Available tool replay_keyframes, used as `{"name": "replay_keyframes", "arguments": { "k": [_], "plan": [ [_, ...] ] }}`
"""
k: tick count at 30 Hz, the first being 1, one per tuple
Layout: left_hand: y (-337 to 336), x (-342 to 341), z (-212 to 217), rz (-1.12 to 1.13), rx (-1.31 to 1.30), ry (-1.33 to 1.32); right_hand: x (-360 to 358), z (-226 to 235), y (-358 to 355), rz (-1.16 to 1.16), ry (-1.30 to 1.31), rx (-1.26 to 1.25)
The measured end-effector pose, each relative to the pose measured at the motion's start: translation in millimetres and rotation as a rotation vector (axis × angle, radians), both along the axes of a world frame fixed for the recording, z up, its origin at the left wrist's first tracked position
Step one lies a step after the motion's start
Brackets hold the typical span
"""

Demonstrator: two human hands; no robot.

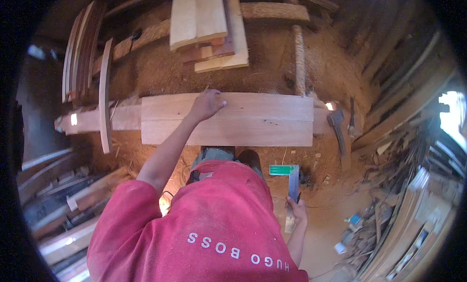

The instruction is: The person uses a square and a pen to mark lines on a wooden board, then selects different boards from a pile, and finally uses a circular saw to cut along the marked line on one of the boards.

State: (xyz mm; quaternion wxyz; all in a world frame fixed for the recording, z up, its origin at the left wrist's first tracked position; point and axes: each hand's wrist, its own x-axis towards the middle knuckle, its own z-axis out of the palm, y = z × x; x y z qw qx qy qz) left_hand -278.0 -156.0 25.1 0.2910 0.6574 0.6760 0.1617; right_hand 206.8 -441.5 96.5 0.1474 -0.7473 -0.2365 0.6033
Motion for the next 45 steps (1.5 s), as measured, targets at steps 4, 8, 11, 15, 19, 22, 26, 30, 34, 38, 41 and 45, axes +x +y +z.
{"name": "replay_keyframes", "arguments": {
  "k": [4,8,11,15,19,22,26,30,34,38,41,45],
  "plan": [
    [62.2,24.7,-21.6,-0.249,-0.068,0.102,-2.8,-33.9,-120.2,-0.322,-0.184,-0.144],
    [82.8,10.2,-64.3,-0.34,-0.471,0.102,-79.1,-6.6,-133.2,-0.59,-0.326,-0.307],
    [87.0,43.6,-54.8,-0.418,-0.544,0.114,-84.2,-24.2,-191.7,-0.782,-0.146,-0.196],
    [90.8,30.0,-39.6,-0.425,-0.561,0.144,-93.1,-48.8,-185.0,-0.677,-0.201,-0.172],
    [95.6,47.0,11.3,-0.555,-0.425,0.318,-86.9,-79.0,-176.8,-0.797,-0.182,-0.016],
    [71.2,45.6,56.0,-0.671,-0.256,0.311,-75.7,-93.5,-153.2,-0.829,-0.134,0.036],
    [22.3,59.1,139.5,-0.467,-0.147,0.305,-67.1,-102.3,-135.6,-0.764,-0.154,0.064],
    [5.6,60.9,181.9,-0.447,0.105,0.325,-50.3,-116.5,-143.8,-0.66,-0.149,0.105],
    [-4.2,57.5,179.4,-0.465,0.428,0.331,-26.3,-130.4,-147.9,-0.608,-0.149,0.078],
    [-40.7,62.8,127.6,-0.46,0.571,0.386,19.5,-161.5,-165.5,-0.518,-0.259,0.118],
    [-82.1,70.1,85.3,-0.479,0.531,0.468,24.6,-116.6,-147.0,-0.49,-0.238,0.122],
    [-107.2,83.4,73.3,-0.449,0.583,0.453,24.4,-90.3,-142.5,-0.539,-0.237,0.145]
  ]
}}
